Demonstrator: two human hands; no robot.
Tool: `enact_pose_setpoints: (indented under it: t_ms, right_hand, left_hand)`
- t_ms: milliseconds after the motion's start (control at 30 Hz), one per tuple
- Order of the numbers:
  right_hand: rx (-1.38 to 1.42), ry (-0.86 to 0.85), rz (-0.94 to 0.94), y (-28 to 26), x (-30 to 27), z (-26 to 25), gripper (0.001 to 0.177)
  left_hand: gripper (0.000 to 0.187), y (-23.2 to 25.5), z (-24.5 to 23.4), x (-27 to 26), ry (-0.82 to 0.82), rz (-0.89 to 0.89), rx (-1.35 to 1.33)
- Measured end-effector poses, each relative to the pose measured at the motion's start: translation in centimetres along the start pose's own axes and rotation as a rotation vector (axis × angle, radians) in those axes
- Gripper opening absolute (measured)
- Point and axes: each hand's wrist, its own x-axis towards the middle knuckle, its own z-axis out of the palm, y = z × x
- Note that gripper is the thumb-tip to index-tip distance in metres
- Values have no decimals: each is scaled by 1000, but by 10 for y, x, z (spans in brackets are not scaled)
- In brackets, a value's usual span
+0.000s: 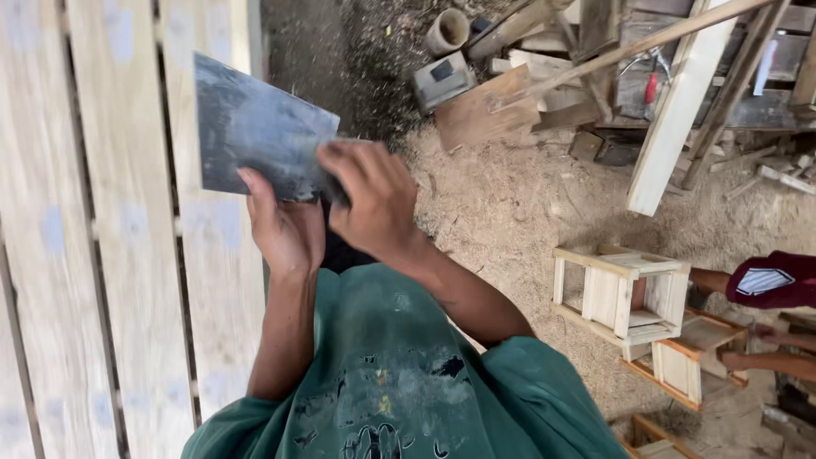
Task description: The person sands the surface of a wooden pallet using a sanding block. They repeatedly rub the sandpaper against the wooden slats, occasionally switching the sandpaper sheet in their hands. The person moves around the pallet to reach different sections, maintaining a consistent sanding motion throughout the clip.
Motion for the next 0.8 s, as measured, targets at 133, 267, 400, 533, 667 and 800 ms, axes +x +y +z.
enact_pose_setpoints:
  t_ms: [133,267,400,533,667,800]
  right_hand:
    - [-21,63,22,46,64,21,36]
    - [-69,90,46,88,156,41,32]
    - [-72,45,64,122,233,37,34]
    - [-110,75,-20,162,294,33,39]
    - [-27,176,191,262,360,37,37]
    - [210,388,202,353,402,39,41]
  left_hand:
    - [54,-21,12,98,-34,-52,-117]
    - [54,-34,17,210,-142,-108,-142]
    - [55,-50,47,288,-41,-64,-21]
    - [56,-56,86,377,-146,-136,-19]
    - [56,-78,116,436,-193,-268,-85]
    - [51,-124,137,533,34,-334,-132]
